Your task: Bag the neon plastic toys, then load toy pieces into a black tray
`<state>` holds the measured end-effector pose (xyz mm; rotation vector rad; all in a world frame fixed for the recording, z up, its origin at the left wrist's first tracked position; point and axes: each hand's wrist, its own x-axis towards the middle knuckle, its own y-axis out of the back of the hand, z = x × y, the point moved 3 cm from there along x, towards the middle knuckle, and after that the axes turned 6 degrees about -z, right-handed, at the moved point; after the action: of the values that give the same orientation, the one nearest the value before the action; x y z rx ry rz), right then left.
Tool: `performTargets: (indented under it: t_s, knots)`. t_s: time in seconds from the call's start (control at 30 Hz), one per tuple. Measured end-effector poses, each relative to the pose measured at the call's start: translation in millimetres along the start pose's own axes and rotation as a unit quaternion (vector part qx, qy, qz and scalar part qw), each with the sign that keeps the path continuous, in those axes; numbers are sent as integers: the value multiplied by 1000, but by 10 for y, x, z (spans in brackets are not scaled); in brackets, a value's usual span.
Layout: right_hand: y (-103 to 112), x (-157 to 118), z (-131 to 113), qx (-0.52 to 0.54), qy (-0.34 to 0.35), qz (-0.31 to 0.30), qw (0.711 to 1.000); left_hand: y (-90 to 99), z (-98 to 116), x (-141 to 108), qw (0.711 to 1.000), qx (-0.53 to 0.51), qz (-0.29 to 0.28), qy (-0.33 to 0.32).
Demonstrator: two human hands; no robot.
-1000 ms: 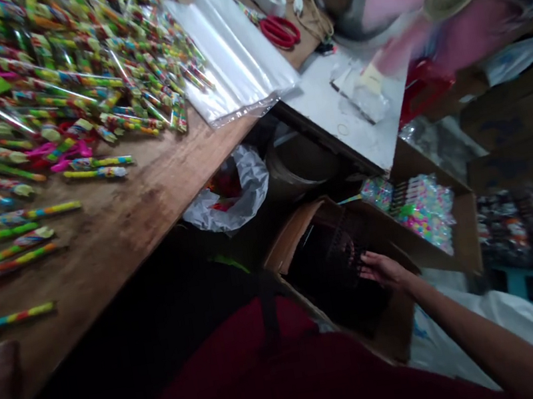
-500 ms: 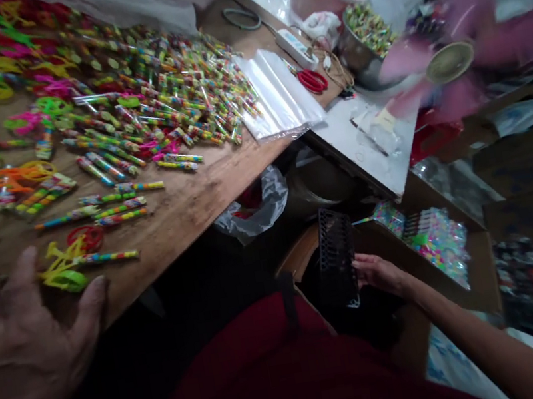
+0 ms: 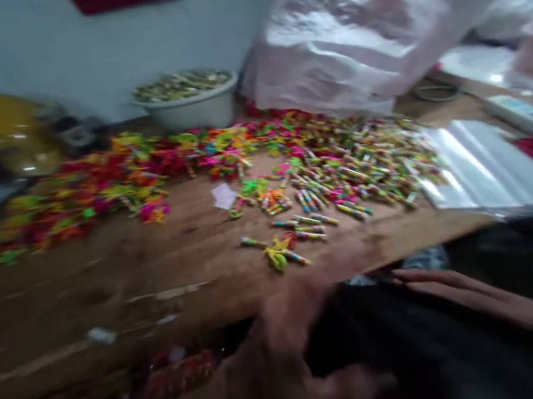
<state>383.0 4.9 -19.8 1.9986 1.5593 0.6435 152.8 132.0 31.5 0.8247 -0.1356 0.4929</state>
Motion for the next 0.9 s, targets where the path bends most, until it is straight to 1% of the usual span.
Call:
performTargets:
  t_s: [0.03, 0.07, 0.1, 0.13, 0.17, 0.23, 0.3, 0.33, 0.4, 0.43, 0.5, 0.57, 0.63, 0.7, 0.73, 0.8, 0.83, 0.9]
  knots:
    - [-137, 215, -107, 9, 41, -26, 999, 56, 90, -52, 999, 22, -16, -47]
    - [-281, 404, -198, 9, 76, -41, 996, 115, 146, -142, 996, 62, -14, -69]
    - [-427, 567, -271, 6, 104, -51, 993, 175, 168, -265, 991, 116, 2, -65]
    - [-568, 703, -326, -2, 133, -54, 990, 234, 154, -414, 984, 175, 24, -37]
    - [-696, 813, -365, -15, 162, -44, 986, 289, 105, -580, 972, 230, 45, 8]
    - [-908, 956, -399, -56, 212, 1, 976, 366, -63, -922, 948, 304, 64, 73]
    - [-1080, 1020, -395, -111, 228, 36, 967, 391, -315, -1207, 935, 325, 74, 119]
    - [-1161, 1035, -384, -144, 220, 33, 964, 374, -456, -1310, 934, 323, 72, 134]
    - [-1304, 1050, -354, -208, 183, -5, 961, 284, -721, -1426, 933, 325, 61, 142]
    - [-1357, 1055, -338, -238, 167, -23, 957, 218, -834, -1442, 933, 328, 50, 142]
    - [-1411, 1077, -303, -279, 149, -40, 948, 89, -996, -1413, 933, 330, 23, 142]
    - [-1399, 1121, -275, -282, 155, -40, 946, 19, -1065, -1335, 937, 311, -19, 155]
    - [-1339, 1177, -275, -233, 164, -34, 958, 38, -1050, -1253, 941, 275, -73, 181]
    - [-1274, 1229, -331, -143, 161, -24, 976, 116, -987, -1191, 941, 237, -121, 210]
    - [-1257, 1248, -385, -100, 155, -17, 983, 156, -952, -1166, 941, 220, -135, 221]
    - [-1296, 1272, -541, -34, 142, -16, 989, 196, -907, -1121, 942, 198, -131, 237]
    - [-1353, 1280, -634, -12, 138, -20, 990, 182, -905, -1097, 942, 196, -113, 248]
    - [-1518, 1304, -814, 35, 137, -24, 990, 77, -927, -1037, 935, 211, -59, 278]
